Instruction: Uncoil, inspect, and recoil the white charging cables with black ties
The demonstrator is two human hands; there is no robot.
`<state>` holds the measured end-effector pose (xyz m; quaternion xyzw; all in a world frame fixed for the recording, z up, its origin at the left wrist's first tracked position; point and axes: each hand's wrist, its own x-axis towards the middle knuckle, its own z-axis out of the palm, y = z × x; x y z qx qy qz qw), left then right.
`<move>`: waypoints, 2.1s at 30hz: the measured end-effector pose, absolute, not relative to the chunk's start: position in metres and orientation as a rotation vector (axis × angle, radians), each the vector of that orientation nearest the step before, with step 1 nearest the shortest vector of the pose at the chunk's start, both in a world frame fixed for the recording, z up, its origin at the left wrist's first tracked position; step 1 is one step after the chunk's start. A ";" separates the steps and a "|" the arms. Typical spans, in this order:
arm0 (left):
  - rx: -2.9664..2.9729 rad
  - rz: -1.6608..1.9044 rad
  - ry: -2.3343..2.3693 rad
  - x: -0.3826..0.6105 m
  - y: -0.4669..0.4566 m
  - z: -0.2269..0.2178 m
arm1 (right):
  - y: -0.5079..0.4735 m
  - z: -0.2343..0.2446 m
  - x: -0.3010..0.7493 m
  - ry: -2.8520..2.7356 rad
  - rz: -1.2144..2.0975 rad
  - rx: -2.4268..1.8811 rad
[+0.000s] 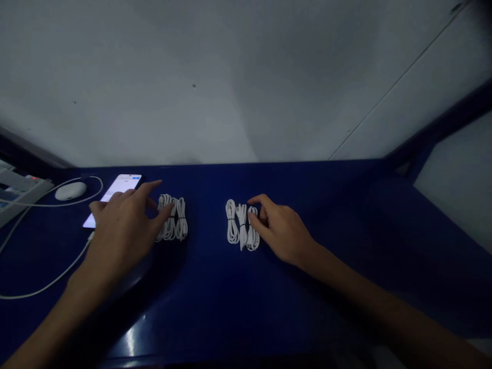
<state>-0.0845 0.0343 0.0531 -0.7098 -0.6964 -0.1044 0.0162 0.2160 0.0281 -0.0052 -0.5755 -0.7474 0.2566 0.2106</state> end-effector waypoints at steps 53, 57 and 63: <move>-2.137 -0.183 -2.091 -0.032 0.023 0.059 | 0.019 0.003 0.227 -2.145 0.670 -1.598; -2.367 -0.345 -2.094 -0.011 0.015 0.053 | 0.019 0.001 0.226 -2.141 0.663 -1.601; -2.749 -0.634 -2.010 0.025 0.008 0.024 | 0.020 0.000 0.227 -2.131 0.648 -1.603</move>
